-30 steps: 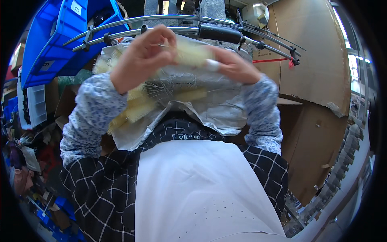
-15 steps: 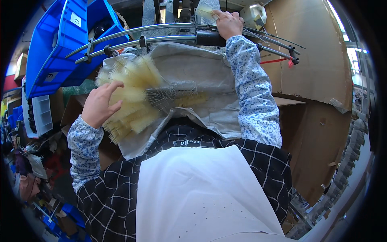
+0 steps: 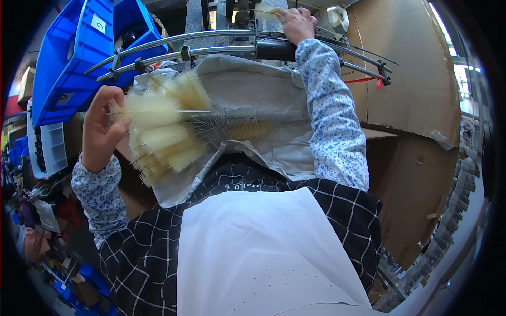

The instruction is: The person inserts cylindrical yellow bristle brushes onto metal rods using a mechanical jig. They repeatedly pick up a brush, align it with the rod, and push it into place, then move the rod to the next position. The person handles the brushes and rods by hand throughout the process.

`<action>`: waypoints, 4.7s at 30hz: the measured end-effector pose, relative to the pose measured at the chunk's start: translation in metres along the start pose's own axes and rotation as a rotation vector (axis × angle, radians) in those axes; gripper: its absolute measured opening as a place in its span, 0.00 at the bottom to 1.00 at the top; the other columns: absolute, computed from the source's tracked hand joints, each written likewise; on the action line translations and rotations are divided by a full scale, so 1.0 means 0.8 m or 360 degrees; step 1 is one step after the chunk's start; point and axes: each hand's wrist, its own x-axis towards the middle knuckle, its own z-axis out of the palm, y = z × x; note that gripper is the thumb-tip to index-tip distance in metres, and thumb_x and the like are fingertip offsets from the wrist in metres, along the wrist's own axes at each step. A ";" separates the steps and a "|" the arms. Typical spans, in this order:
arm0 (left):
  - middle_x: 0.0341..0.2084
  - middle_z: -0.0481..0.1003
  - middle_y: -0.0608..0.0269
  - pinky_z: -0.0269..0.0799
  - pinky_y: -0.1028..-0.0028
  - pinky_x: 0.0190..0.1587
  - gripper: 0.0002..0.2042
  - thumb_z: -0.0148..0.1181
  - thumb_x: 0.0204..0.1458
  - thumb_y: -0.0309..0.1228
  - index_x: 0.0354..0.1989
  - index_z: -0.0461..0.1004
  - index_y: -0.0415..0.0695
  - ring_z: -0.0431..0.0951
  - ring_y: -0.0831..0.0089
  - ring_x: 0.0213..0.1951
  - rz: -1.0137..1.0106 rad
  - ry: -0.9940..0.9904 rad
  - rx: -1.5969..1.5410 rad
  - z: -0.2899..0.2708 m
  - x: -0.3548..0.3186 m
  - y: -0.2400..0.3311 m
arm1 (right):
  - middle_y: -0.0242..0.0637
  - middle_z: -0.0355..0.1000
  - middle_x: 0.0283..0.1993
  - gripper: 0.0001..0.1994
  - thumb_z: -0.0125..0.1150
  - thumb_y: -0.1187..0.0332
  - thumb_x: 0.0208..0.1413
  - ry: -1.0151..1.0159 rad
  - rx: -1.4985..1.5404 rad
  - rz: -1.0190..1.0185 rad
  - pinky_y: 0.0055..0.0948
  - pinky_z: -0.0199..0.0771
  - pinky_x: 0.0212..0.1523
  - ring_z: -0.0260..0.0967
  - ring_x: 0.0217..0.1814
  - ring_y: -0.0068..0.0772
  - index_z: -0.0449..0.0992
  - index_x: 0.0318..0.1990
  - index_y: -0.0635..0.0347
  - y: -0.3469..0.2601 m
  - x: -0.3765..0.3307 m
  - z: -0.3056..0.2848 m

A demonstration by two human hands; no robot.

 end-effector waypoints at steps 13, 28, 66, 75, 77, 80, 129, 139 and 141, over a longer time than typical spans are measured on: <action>0.29 0.59 0.68 0.57 0.83 0.37 0.14 0.49 0.35 0.22 0.35 0.61 0.40 0.61 0.81 0.33 0.0120 0.0080 0.0174 -0.001 0.003 0.007 | 0.34 0.63 0.49 0.20 0.51 0.59 0.44 0.0235 0.0211 0.0427 0.43 0.48 0.51 0.52 0.54 0.38 0.66 0.49 0.47 0.050 -0.035 0.004; 0.29 0.60 0.68 0.57 0.82 0.40 0.15 0.50 0.35 0.23 0.36 0.62 0.42 0.62 0.80 0.34 0.0103 0.0158 0.0180 -0.012 -0.001 0.019 | 0.33 0.67 0.42 0.12 0.46 0.68 0.47 0.0119 0.0365 0.0386 0.45 0.55 0.47 0.64 0.47 0.33 0.70 0.40 0.53 -0.079 -0.014 -0.014; 0.34 0.62 0.68 0.65 0.81 0.36 0.16 0.53 0.41 0.18 0.41 0.61 0.41 0.65 0.82 0.34 0.0334 -0.0431 -0.0319 0.113 0.067 -0.010 | 0.36 0.63 0.45 0.18 0.45 0.65 0.54 -0.1312 0.2045 -0.0638 0.26 0.60 0.49 0.60 0.48 0.28 0.60 0.51 0.60 -0.051 -0.160 -0.149; 0.34 0.65 0.56 0.65 0.69 0.37 0.22 0.57 0.37 0.28 0.44 0.60 0.46 0.68 0.61 0.32 0.0119 -0.0794 0.1373 0.037 -0.010 -0.026 | 0.35 0.69 0.34 0.14 0.48 0.68 0.48 0.0323 0.0243 0.0079 0.33 0.60 0.42 0.63 0.41 0.38 0.70 0.43 0.42 -0.008 -0.073 -0.052; 0.32 0.65 0.56 0.64 0.68 0.36 0.21 0.56 0.36 0.28 0.42 0.61 0.46 0.68 0.60 0.31 -0.0039 -0.0792 0.1323 0.040 -0.022 -0.036 | 0.33 0.68 0.36 0.13 0.48 0.66 0.48 0.0222 0.0137 0.0171 0.34 0.58 0.43 0.62 0.41 0.36 0.70 0.43 0.38 0.004 -0.057 -0.036; 0.31 0.64 0.56 0.65 0.69 0.32 0.17 0.54 0.36 0.26 0.38 0.62 0.45 0.68 0.61 0.28 -0.0233 -0.0691 0.1053 0.041 -0.028 -0.034 | 0.32 0.68 0.38 0.13 0.46 0.64 0.49 0.0125 0.0088 0.0218 0.36 0.56 0.45 0.60 0.43 0.34 0.70 0.43 0.36 0.002 -0.042 -0.027; 0.28 0.62 0.62 0.58 0.83 0.34 0.13 0.45 0.29 0.16 0.29 0.62 0.38 0.62 0.78 0.29 0.0334 0.0029 0.0308 -0.016 -0.020 0.028 | 0.34 0.68 0.41 0.14 0.48 0.68 0.43 0.0233 0.0355 0.0326 0.41 0.59 0.44 0.66 0.44 0.36 0.70 0.41 0.54 -0.041 -0.021 0.000; 0.27 0.61 0.61 0.58 0.81 0.36 0.14 0.45 0.28 0.16 0.30 0.62 0.37 0.62 0.75 0.30 0.0389 -0.0136 0.0333 0.000 -0.001 0.033 | 0.35 0.68 0.40 0.14 0.48 0.65 0.44 0.0306 0.0360 0.0257 0.44 0.60 0.42 0.66 0.43 0.38 0.69 0.41 0.55 -0.108 -0.010 -0.002; 0.27 0.61 0.62 0.58 0.81 0.36 0.14 0.45 0.28 0.16 0.29 0.62 0.37 0.62 0.75 0.30 0.0376 -0.0123 0.0325 0.000 -0.002 0.031 | 0.35 0.68 0.40 0.12 0.47 0.67 0.46 0.0183 0.0351 0.0294 0.40 0.57 0.44 0.66 0.44 0.36 0.70 0.39 0.55 -0.089 -0.014 -0.011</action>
